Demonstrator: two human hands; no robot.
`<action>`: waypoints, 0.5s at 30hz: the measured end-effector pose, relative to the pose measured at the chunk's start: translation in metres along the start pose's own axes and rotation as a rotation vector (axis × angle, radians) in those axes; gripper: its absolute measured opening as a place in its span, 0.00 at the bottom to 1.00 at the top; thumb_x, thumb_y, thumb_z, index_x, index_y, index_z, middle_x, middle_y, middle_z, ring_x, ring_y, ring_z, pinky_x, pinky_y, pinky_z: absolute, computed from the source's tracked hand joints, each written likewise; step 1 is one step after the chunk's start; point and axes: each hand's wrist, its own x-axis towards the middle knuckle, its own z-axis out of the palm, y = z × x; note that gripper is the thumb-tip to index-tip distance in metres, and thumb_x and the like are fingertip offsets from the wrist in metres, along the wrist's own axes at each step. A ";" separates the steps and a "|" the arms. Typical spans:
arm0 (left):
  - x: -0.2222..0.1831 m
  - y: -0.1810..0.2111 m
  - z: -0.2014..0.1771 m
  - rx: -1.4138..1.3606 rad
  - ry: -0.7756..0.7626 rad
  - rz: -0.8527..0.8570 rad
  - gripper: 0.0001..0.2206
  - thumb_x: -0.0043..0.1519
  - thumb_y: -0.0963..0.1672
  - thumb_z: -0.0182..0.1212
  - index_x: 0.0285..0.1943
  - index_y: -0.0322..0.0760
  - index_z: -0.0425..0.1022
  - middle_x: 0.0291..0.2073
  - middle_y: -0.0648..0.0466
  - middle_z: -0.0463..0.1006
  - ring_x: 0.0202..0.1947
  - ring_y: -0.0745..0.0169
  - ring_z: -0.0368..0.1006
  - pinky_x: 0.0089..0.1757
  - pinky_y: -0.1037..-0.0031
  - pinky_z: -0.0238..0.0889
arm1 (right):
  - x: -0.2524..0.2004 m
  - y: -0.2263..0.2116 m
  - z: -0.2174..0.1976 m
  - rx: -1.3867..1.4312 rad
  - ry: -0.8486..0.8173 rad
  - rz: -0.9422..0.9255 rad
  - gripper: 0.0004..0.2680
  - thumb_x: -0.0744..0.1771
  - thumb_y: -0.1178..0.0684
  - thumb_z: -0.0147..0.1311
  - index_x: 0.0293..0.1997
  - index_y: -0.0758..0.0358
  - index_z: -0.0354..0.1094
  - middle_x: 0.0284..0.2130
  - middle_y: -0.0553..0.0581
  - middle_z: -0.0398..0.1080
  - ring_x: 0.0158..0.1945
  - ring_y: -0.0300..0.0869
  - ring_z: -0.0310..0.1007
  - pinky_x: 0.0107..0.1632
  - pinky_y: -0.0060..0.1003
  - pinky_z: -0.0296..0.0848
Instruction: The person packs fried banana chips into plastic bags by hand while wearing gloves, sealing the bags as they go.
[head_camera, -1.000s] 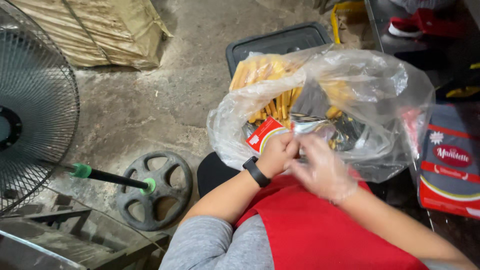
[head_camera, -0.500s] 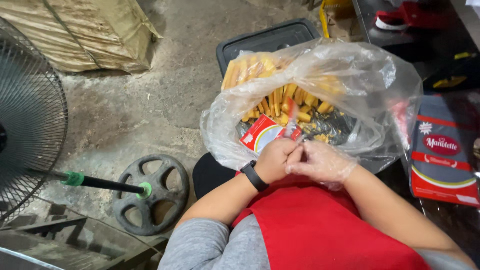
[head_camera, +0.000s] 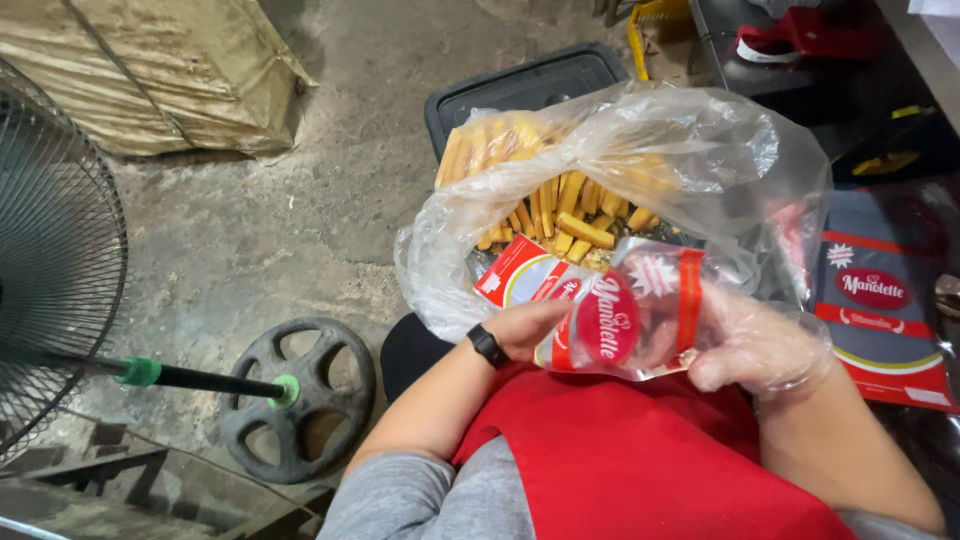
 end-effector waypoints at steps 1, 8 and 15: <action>0.002 -0.005 -0.003 -0.096 -0.064 -0.075 0.22 0.69 0.46 0.55 0.71 0.34 0.67 0.62 0.48 0.76 0.61 0.59 0.74 0.62 0.64 0.66 | -0.003 0.004 -0.006 0.045 -0.005 -0.044 0.35 0.59 0.44 0.71 0.71 0.64 0.57 0.47 0.61 0.76 0.44 0.45 0.76 0.46 0.38 0.74; -0.001 0.022 -0.053 0.654 0.742 0.470 0.10 0.64 0.44 0.63 0.49 0.30 0.77 0.39 0.52 0.83 0.37 0.65 0.77 0.41 0.71 0.72 | -0.028 0.030 -0.065 -0.148 0.712 0.231 0.14 0.72 0.51 0.52 0.62 0.69 0.72 0.41 0.56 0.72 0.37 0.41 0.64 0.35 0.36 0.62; -0.006 0.032 -0.037 1.277 1.026 0.711 0.14 0.60 0.44 0.69 0.27 0.31 0.70 0.22 0.46 0.71 0.24 0.57 0.68 0.31 0.66 0.63 | -0.005 0.052 -0.081 0.000 0.895 0.324 0.12 0.71 0.48 0.48 0.57 0.64 0.68 0.41 0.58 0.76 0.38 0.52 0.75 0.37 0.41 0.70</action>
